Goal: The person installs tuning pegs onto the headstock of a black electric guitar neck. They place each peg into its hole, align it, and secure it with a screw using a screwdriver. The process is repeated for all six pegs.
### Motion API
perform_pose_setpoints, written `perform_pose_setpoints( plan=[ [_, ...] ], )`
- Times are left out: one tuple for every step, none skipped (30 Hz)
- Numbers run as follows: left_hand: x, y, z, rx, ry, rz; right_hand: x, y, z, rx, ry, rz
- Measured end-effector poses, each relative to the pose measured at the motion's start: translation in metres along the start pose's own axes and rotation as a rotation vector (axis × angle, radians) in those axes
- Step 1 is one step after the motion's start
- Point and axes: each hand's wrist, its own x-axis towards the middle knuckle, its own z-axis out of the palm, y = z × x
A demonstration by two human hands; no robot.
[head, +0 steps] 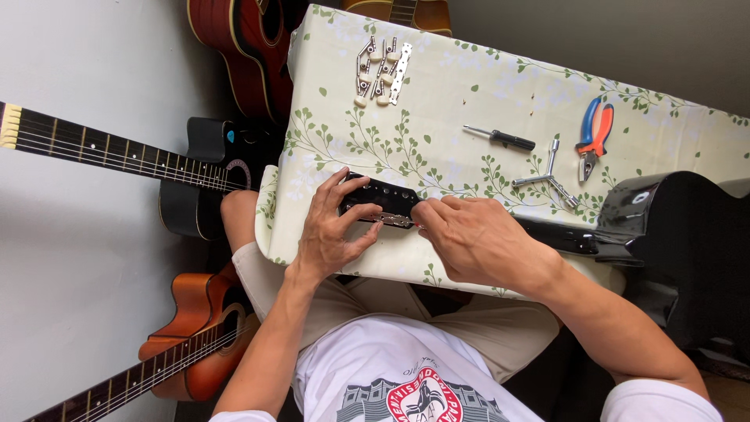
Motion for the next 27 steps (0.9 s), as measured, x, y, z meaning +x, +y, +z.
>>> perform_pose_setpoints(
  plan=[
    [0.001, -0.001, 0.0, 0.002, 0.002, -0.003, -0.001, 0.003, 0.003, 0.001, 0.0, -0.004],
    [0.001, -0.001, 0.001, 0.007, 0.004, 0.0, -0.002, 0.004, 0.006, 0.007, -0.049, 0.012],
    [0.0, -0.002, 0.001, 0.012, 0.007, 0.002, -0.003, 0.005, 0.009, 0.013, -0.097, 0.027],
    [0.001, -0.001, 0.001, 0.012, 0.006, 0.004, -0.001, 0.006, 0.006, 0.013, -0.096, 0.028],
    [0.001, 0.0, 0.001, 0.002, 0.008, -0.002, 0.001, 0.007, 0.002, 0.007, -0.131, 0.075],
    [0.001, 0.001, 0.0, -0.009, 0.008, -0.01, 0.002, 0.008, -0.001, 0.004, -0.167, 0.122],
    [0.001, 0.001, 0.001, -0.009, 0.007, -0.008, 0.002, 0.008, 0.0, 0.004, -0.166, 0.124],
    [0.001, 0.0, 0.001, -0.011, 0.007, -0.01, 0.001, 0.01, 0.0, -0.003, -0.126, 0.096],
    [0.001, 0.0, 0.001, -0.013, 0.007, -0.011, 0.001, 0.011, 0.0, -0.011, -0.087, 0.068],
    [0.001, 0.0, 0.001, -0.011, 0.01, -0.015, -0.001, 0.011, 0.005, -0.011, -0.088, 0.063],
    [0.0, -0.001, 0.0, -0.013, 0.01, -0.018, -0.003, 0.012, 0.01, -0.05, -0.068, 0.06],
    [0.0, -0.001, 0.0, -0.016, 0.007, -0.019, -0.005, 0.012, 0.016, -0.089, -0.048, 0.061],
    [0.001, -0.001, -0.001, -0.015, 0.008, -0.02, -0.004, 0.011, 0.01, -0.089, -0.048, 0.059],
    [0.001, 0.0, -0.001, -0.016, 0.007, -0.019, -0.003, 0.011, 0.004, -0.078, -0.076, 0.093],
    [0.001, 0.001, -0.001, -0.016, 0.005, -0.019, -0.003, 0.011, -0.003, -0.067, -0.103, 0.126],
    [0.002, 0.001, -0.001, -0.017, 0.005, -0.017, -0.003, 0.011, -0.001, -0.067, -0.103, 0.128],
    [0.002, 0.001, -0.001, -0.023, 0.006, -0.014, -0.003, 0.01, 0.001, -0.046, -0.093, 0.104],
    [0.002, 0.001, -0.002, -0.026, 0.008, -0.013, -0.003, 0.01, 0.002, -0.023, -0.083, 0.077],
    [0.002, 0.001, -0.002, -0.026, 0.01, -0.015, -0.003, 0.01, 0.005, -0.023, -0.084, 0.075],
    [0.002, 0.001, -0.002, -0.033, 0.009, -0.015, -0.004, 0.01, 0.008, -0.05, -0.068, 0.07],
    [0.002, 0.001, -0.001, -0.04, 0.009, -0.016, -0.004, 0.01, 0.011, -0.077, -0.052, 0.066],
    [0.003, 0.001, -0.001, -0.041, 0.009, -0.016, -0.003, 0.01, 0.008, -0.077, -0.053, 0.066],
    [0.003, 0.001, -0.002, -0.039, 0.009, -0.015, -0.003, 0.01, 0.005, -0.067, -0.047, 0.084],
    [0.003, 0.001, -0.002, -0.036, 0.008, -0.015, -0.001, 0.009, 0.002, -0.057, -0.041, 0.102],
    [0.002, 0.0, -0.002, -0.037, 0.008, -0.016, -0.004, 0.01, 0.006, -0.057, -0.041, 0.102],
    [0.002, 0.0, -0.002, -0.037, 0.007, -0.014, -0.006, 0.012, 0.009, -0.032, -0.038, 0.076],
    [0.001, -0.001, -0.001, -0.037, 0.005, -0.013, -0.008, 0.013, 0.013, -0.006, -0.035, 0.049]
  ],
)
